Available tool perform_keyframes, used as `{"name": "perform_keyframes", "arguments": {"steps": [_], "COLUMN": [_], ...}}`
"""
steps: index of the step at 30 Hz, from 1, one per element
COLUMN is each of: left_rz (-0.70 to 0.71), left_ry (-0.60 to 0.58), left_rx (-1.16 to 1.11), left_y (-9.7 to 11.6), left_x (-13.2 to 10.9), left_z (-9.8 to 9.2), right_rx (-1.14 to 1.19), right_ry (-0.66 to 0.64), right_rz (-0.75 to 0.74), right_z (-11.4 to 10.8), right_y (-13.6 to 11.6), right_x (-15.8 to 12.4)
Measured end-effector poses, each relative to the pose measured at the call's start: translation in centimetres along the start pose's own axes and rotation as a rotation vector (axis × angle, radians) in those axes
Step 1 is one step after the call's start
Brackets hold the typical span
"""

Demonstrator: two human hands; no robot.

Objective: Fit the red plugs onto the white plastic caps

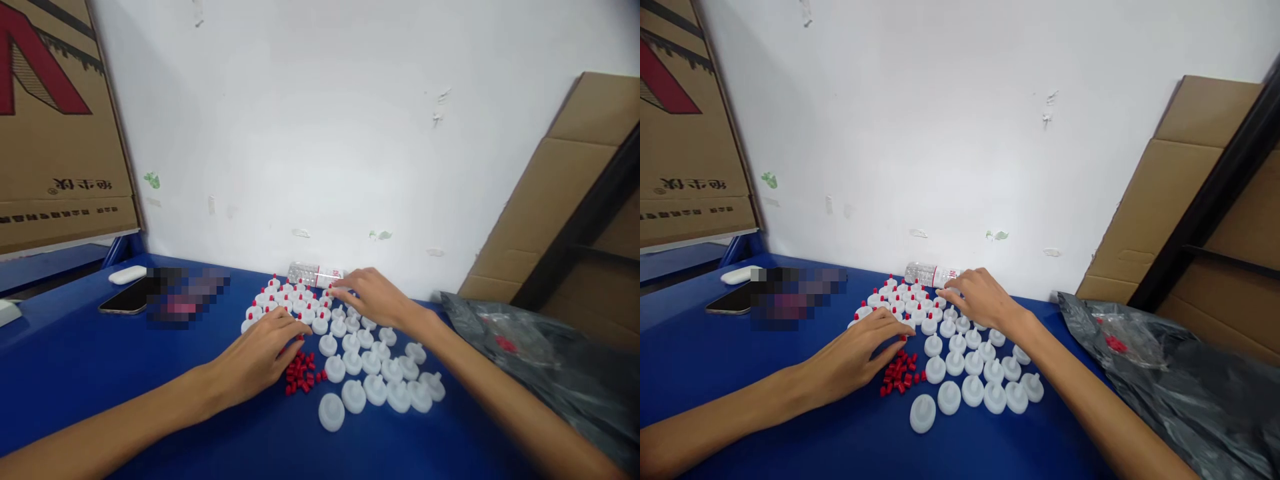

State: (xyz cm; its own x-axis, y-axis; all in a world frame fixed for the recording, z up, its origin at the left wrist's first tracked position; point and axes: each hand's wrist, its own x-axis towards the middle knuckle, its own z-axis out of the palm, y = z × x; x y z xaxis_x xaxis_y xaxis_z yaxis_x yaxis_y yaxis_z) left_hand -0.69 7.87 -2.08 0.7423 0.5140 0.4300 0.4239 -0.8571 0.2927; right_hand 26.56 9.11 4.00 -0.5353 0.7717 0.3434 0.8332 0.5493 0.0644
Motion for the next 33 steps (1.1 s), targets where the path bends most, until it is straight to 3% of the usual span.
{"name": "perform_keyframes", "arguments": {"steps": [3, 6, 9, 15, 21, 24, 29, 31, 33], "left_rz": [-0.014, -0.030, -0.082, -0.176, -0.074, -0.059, -0.228, -0.263, -0.256], "left_ry": [-0.028, -0.042, 0.008, 0.219, 0.209, 0.208, 0.263, 0.257, 0.241], "left_rx": [0.007, 0.017, 0.033, 0.018, -0.030, -0.137, -0.445, -0.587, -0.621], "left_y": [-0.2, 0.1, 0.7, 1.5, 1.3, 1.7, 2.4, 2.5, 2.3], "left_x": [-0.1, 0.0, 0.2, 0.6, 0.6, 0.8, 0.8, 0.6, 0.4], "left_z": [0.2, 0.0, -0.6, -1.7, -2.2, -2.6, -2.8, -2.9, -2.9], "right_rx": [0.007, 0.037, 0.066, 0.048, 0.003, -0.071, -0.275, -0.245, -0.122], "right_ry": [0.123, 0.158, 0.135, 0.055, 0.042, 0.151, 0.419, 0.392, 0.307], "right_rz": [0.030, -0.012, -0.096, -0.236, -0.313, -0.429, -0.563, -0.490, -0.252], "right_z": [-1.5, -2.5, -2.7, -2.8, -3.6, -3.3, -2.7, -2.7, -2.8], "right_y": [-0.4, -1.4, -3.0, -6.6, -8.2, -8.2, -7.4, -6.0, -4.0], "right_x": [0.1, 0.0, 0.0, -0.1, -0.3, -0.1, 0.4, 0.3, 0.2]}}
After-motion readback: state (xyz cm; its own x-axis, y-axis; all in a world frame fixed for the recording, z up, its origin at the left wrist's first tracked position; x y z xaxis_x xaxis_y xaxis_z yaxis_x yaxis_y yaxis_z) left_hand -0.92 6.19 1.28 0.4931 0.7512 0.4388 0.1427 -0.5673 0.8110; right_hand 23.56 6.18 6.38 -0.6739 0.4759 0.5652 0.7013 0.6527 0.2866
